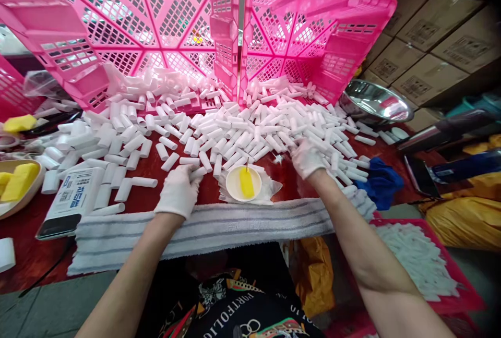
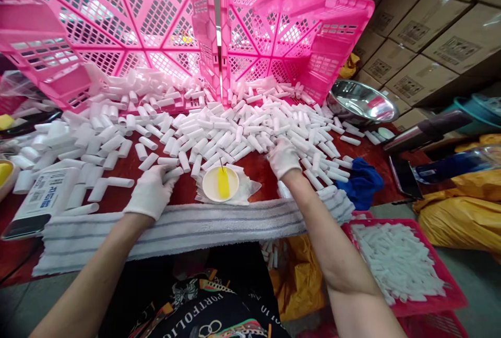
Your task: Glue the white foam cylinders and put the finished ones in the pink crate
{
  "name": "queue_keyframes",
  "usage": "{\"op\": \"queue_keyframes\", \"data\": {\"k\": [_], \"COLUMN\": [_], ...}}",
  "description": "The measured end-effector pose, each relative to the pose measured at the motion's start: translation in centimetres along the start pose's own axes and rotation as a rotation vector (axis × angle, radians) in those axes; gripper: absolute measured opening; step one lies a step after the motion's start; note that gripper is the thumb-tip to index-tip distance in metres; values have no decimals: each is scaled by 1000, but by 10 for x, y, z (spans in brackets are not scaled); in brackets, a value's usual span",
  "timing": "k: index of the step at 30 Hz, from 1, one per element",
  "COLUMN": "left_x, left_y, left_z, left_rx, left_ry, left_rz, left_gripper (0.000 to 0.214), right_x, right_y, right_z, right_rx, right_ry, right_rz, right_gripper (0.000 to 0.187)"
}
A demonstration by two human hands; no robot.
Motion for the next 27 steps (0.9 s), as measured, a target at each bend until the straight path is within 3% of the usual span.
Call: {"op": "queue_keyframes", "data": {"k": [2,4,6,7,12,16,21,24,27], "left_x": [-9,-25,-38,-42,-52,-54,-57,-58,-59], "left_y": [13,23,26,26,13,10,11,10,10], "left_z": [8,23,36,39,41,40,38,36,36], "left_rx": [40,16,4,16,53,33,9,3,-2], "left_ry": [265,476,546,537,468,449,475,491,533], "left_rz": [-7,-62,-95,-99,-119,-168,-184,-173,-175], "left_gripper": [42,44,46,47,47,45,44,45,45], "right_x": [-12,-37,-61,-70,-79,-74,-69,-81,-79], "right_y": [29,56,76,79,72,81,85,91,95], "right_z": [-3,-19,-35,-39,-42,-53,-39,-44,-41], "right_rx": [40,113,136,134,249,460,281,280,262], "right_ry": [-230,-569,-802,-819,-617,-526,-671,-671,-738], "right_rz": [-104,-301,-447,-458,-223,-187,-134,-282,-234], "right_gripper": [39,46,51,50,35,25,33,32,33]}}
Point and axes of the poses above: each hand's wrist, its own y-axis away from the middle knuckle, its own x-axis out of the back of the hand, z = x × y, the point moved 9 cm from there along -y, towards the middle knuckle, and after that the axes turned 3 degrees about -z, right-handed, at the moved point
